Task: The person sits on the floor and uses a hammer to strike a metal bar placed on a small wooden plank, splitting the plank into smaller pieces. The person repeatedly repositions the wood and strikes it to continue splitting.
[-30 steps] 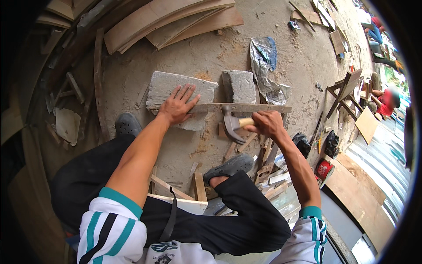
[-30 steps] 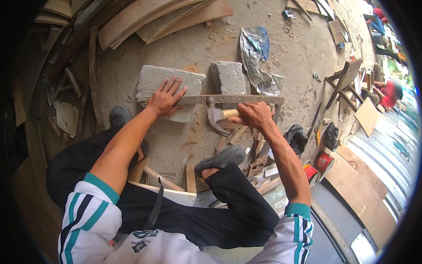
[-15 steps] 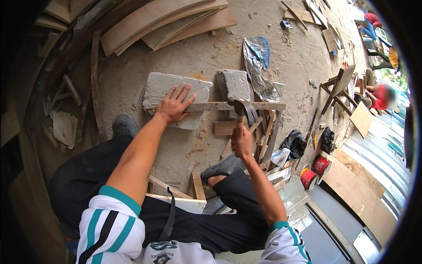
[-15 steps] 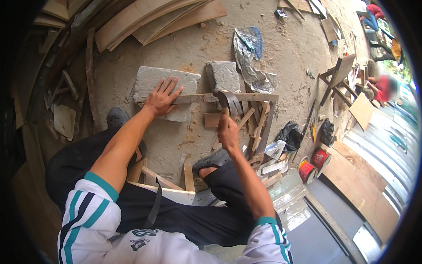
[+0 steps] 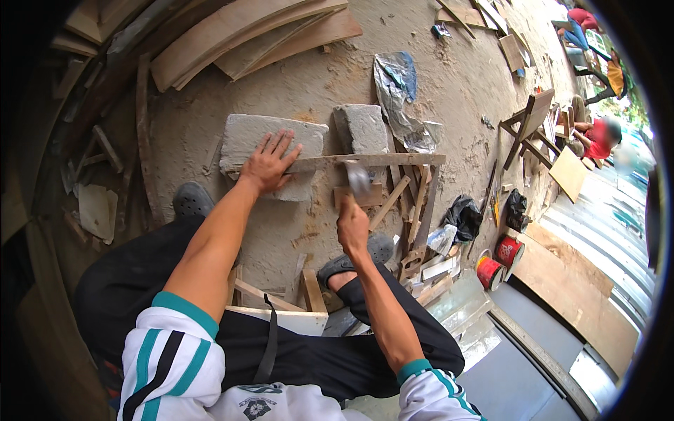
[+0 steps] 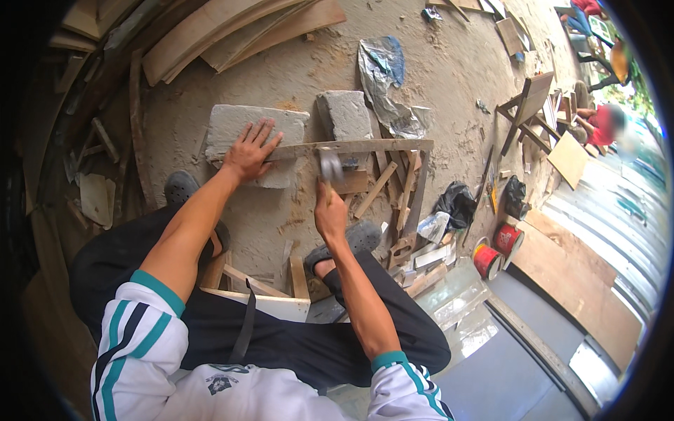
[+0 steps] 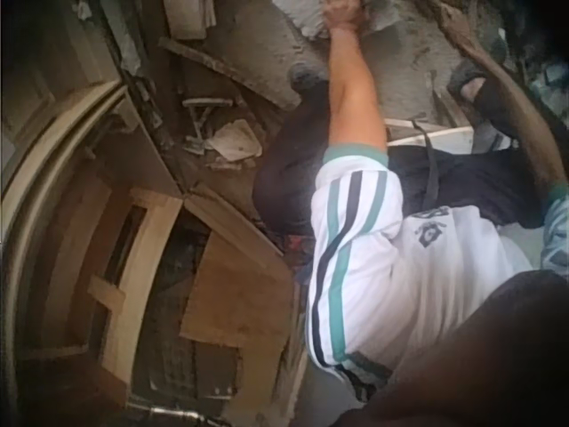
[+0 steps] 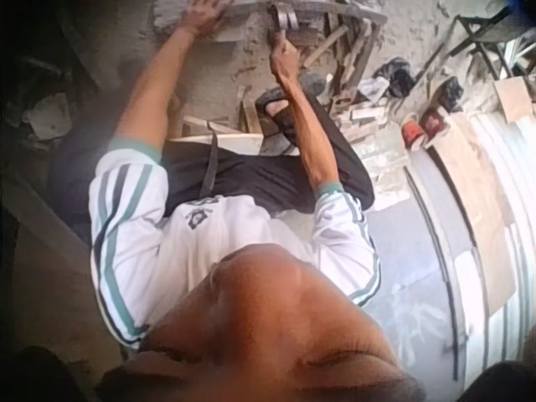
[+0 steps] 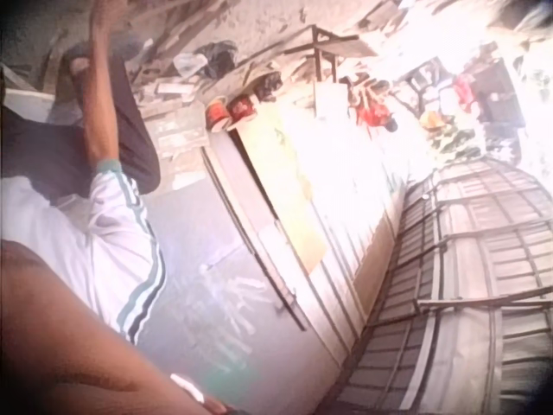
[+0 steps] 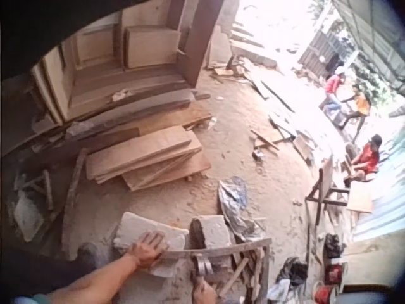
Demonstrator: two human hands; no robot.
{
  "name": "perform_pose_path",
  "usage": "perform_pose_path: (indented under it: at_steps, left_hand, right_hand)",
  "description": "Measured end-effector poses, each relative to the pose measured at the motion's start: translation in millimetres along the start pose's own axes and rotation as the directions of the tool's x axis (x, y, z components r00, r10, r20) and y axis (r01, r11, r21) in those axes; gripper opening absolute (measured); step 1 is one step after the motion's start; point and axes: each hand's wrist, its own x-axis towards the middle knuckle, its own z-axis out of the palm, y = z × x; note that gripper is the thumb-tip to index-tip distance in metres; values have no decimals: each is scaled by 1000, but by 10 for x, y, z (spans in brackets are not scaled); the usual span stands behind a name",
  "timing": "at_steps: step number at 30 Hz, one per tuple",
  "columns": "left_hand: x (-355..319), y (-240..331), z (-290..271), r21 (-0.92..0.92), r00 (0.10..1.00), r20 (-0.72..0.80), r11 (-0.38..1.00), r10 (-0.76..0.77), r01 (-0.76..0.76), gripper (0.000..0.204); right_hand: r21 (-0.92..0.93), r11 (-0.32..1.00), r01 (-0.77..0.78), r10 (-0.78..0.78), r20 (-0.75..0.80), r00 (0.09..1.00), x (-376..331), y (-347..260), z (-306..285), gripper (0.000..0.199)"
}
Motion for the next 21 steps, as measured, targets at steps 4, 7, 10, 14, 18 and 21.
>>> perform_pose_path:
  at_steps: [4, 7, 10, 14, 18, 21]
  left_hand:
    - [-4, -13, -11, 22, 1000, 4, 1000, 2, -2, 74]
    - [-39, -27, 10, 18, 1000, -5, 1000, -11, 12, 74]
    - [-43, -31, -5, 9, 1000, -10, 1000, -18, 18, 74]
    - [56, 35, -7, 18, 1000, -6, 1000, 23, -23, 74]
    - [-53, -27, 7, 38, 1000, -8, 999, -2, 3, 74]
    - [-158, -86, 2, 49, 999, -32, 999, -11, 13, 74]
  right_hand:
    - [195, 918, -347, 312, 188, 931, -70, 9, -88, 59]
    - [405, 880, -247, 225, 101, 969, -78, -111, -130, 58]
    - [491, 862, -122, 123, 30, 992, -76, -187, -114, 57]
    - [88, 981, -171, 170, 9, 985, -18, 210, 117, 61]
    - [210, 911, -353, 332, 131, 934, 5, -48, -37, 62]
    - [273, 931, -244, 237, 60, 970, -11, -231, -94, 72]
